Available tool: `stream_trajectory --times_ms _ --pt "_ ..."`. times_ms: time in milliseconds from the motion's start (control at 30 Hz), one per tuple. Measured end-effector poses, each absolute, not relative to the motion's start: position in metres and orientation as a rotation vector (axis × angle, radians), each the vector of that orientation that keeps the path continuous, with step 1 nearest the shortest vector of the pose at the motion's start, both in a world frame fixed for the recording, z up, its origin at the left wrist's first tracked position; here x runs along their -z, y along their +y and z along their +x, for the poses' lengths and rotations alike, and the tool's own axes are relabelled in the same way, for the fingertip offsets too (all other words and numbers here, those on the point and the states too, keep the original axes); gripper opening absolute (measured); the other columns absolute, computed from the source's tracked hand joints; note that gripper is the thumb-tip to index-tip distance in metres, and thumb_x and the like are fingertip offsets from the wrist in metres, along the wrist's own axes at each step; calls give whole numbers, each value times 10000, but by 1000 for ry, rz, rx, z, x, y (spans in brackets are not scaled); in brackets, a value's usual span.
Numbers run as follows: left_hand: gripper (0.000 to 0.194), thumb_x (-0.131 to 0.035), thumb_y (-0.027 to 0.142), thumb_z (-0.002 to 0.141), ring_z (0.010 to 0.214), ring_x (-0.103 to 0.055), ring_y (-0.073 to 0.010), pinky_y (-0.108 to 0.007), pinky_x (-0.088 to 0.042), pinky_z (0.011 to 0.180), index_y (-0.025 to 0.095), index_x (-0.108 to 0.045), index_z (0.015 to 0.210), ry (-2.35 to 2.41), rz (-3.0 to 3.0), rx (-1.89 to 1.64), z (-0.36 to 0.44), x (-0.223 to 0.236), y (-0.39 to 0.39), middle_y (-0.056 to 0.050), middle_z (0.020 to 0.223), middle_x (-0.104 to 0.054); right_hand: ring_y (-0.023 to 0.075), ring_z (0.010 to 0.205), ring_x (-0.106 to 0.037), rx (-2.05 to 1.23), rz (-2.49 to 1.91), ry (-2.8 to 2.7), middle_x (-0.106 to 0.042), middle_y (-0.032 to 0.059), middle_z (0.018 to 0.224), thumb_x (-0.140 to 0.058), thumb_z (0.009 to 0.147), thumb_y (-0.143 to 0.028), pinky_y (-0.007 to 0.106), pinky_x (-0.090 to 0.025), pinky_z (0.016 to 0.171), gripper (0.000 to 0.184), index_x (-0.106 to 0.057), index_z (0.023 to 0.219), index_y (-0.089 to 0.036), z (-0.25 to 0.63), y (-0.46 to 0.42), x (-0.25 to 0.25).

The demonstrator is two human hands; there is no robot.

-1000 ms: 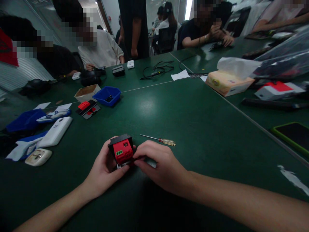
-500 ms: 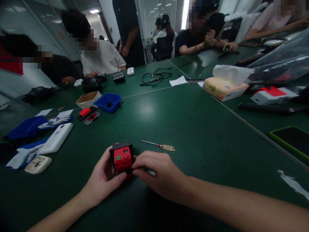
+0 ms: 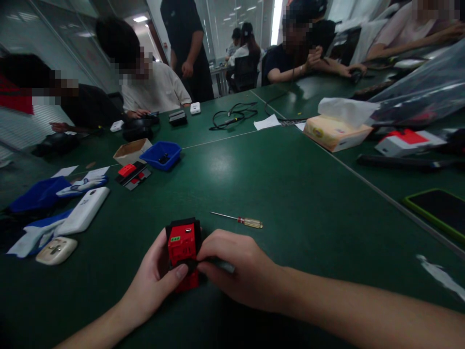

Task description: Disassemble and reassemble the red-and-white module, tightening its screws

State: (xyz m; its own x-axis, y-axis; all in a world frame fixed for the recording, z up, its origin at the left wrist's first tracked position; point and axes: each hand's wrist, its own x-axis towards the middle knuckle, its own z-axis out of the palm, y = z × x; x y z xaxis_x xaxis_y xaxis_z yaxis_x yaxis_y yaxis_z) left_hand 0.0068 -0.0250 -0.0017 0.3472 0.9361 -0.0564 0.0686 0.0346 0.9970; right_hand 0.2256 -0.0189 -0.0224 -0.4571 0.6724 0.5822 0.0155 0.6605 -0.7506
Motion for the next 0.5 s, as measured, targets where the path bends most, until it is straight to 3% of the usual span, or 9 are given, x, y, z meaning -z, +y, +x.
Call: stream_trajectory --times_ms 333,500 --pt "622 -793 358 831 1203 -673 -299 -396 -538 1045 221 -478 1349 985 1389 -867 9 0 -26 -126 1283 -694 160 865 -646 -852 -522 -1952 -693 76 966 -583 983 -116 270 -538 761 127 -622 1089 -175 227 -20 22" --pt "641 -839 327 781 1100 -698 -277 -365 -573 965 218 -505 1317 997 1353 -844 9 0 -25 -113 1202 -710 161 882 -645 -865 -510 -1976 -695 82 990 -593 972 -109 261 -528 772 153 -621 1111 -166 227 -19 23"
